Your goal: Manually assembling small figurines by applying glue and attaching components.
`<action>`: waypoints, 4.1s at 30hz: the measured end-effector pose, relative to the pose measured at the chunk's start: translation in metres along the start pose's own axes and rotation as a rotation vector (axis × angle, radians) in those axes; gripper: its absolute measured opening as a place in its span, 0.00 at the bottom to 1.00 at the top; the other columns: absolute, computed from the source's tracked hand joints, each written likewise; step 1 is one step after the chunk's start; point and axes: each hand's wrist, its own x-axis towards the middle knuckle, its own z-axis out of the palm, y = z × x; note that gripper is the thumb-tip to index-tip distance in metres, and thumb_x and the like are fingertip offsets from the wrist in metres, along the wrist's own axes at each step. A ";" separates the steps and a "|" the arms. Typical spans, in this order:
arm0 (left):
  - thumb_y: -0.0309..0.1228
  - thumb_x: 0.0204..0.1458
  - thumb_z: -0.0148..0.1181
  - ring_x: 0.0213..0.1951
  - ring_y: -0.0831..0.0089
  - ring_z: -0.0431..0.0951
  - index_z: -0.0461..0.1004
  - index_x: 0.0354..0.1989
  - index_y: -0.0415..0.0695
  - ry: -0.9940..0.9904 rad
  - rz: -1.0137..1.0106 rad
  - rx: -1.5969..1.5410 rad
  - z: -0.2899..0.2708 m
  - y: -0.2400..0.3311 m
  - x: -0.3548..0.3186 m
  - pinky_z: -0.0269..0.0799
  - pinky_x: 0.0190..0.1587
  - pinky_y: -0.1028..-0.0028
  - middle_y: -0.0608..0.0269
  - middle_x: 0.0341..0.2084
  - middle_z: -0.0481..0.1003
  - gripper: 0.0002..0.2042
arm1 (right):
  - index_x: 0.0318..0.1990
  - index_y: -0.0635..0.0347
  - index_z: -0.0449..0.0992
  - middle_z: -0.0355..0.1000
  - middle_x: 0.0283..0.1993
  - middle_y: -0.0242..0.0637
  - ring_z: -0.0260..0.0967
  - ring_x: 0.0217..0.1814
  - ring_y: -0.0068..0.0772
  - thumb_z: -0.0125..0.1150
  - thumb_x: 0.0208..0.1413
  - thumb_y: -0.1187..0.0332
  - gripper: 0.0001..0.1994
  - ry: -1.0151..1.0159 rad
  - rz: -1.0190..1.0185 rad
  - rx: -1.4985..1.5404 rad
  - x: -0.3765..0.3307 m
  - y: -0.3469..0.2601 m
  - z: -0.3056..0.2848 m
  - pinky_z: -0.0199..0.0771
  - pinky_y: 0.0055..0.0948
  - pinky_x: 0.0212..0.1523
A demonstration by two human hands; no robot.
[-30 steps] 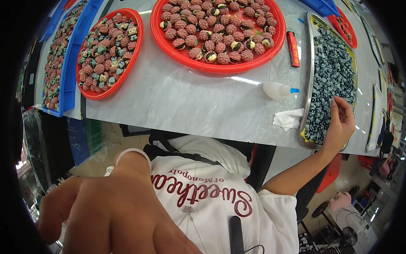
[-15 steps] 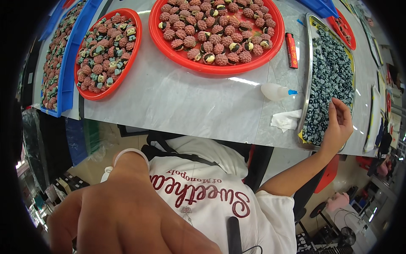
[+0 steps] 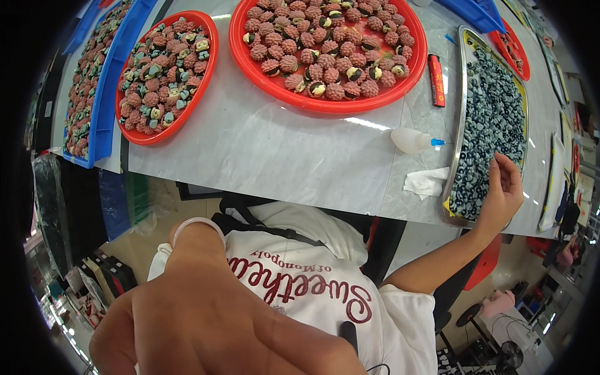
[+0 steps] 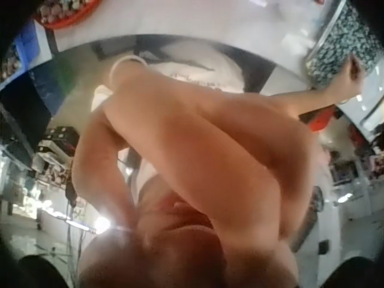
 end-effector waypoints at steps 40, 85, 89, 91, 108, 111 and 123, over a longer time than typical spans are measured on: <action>0.25 0.55 0.54 0.34 0.78 0.70 0.65 0.49 0.49 0.207 -0.157 0.054 -0.045 0.016 0.000 0.65 0.30 0.85 0.69 0.36 0.67 0.14 | 0.41 0.69 0.75 0.73 0.37 0.34 0.68 0.38 0.19 0.58 0.53 0.76 0.09 0.024 -0.020 -0.064 -0.008 -0.005 -0.002 0.68 0.17 0.42; 0.28 0.44 0.54 0.22 0.81 0.61 0.60 0.35 0.46 0.004 -0.145 0.114 -0.010 -0.003 -0.013 0.58 0.27 0.79 0.70 0.23 0.61 0.11 | 0.35 0.67 0.78 0.75 0.35 0.45 0.71 0.37 0.41 0.60 0.51 0.70 0.08 0.053 -0.146 -0.246 -0.026 -0.057 -0.007 0.70 0.33 0.42; 0.28 0.43 0.55 0.22 0.81 0.61 0.60 0.35 0.45 -0.023 -0.136 0.220 -0.007 -0.006 -0.020 0.58 0.26 0.80 0.70 0.23 0.61 0.12 | 0.35 0.68 0.78 0.75 0.34 0.47 0.72 0.36 0.40 0.61 0.50 0.72 0.08 0.056 -0.186 -0.199 -0.023 -0.047 -0.006 0.71 0.32 0.41; 0.27 0.42 0.54 0.22 0.81 0.61 0.61 0.36 0.44 -0.048 -0.107 0.230 -0.007 -0.009 -0.021 0.58 0.25 0.80 0.69 0.23 0.62 0.13 | 0.35 0.69 0.78 0.75 0.34 0.47 0.72 0.36 0.40 0.62 0.50 0.72 0.08 0.053 -0.201 -0.213 -0.023 -0.043 -0.006 0.71 0.32 0.41; 0.21 0.45 0.52 0.32 0.77 0.64 0.64 0.35 0.41 -0.124 -0.228 0.373 -0.009 -0.005 -0.019 0.61 0.34 0.78 0.65 0.30 0.63 0.09 | 0.36 0.65 0.79 0.76 0.36 0.42 0.73 0.37 0.37 0.62 0.50 0.70 0.08 0.052 -0.157 -0.284 -0.013 -0.009 -0.006 0.72 0.31 0.40; 0.20 0.45 0.52 0.34 0.77 0.64 0.64 0.35 0.41 -0.073 -0.263 0.438 -0.018 -0.003 -0.020 0.61 0.37 0.77 0.66 0.30 0.63 0.08 | 0.44 0.69 0.71 0.69 0.41 0.34 0.66 0.43 0.24 0.51 0.58 0.74 0.09 -0.107 -0.074 -0.001 0.004 0.043 -0.009 0.65 0.21 0.46; 0.19 0.43 0.48 0.34 0.77 0.64 0.64 0.33 0.42 -0.049 -0.332 0.467 -0.039 -0.006 0.000 0.62 0.40 0.75 0.68 0.30 0.63 0.08 | 0.39 0.66 0.75 0.72 0.37 0.38 0.69 0.38 0.30 0.57 0.54 0.71 0.08 -0.040 -0.072 -0.108 -0.012 -0.002 -0.006 0.68 0.25 0.41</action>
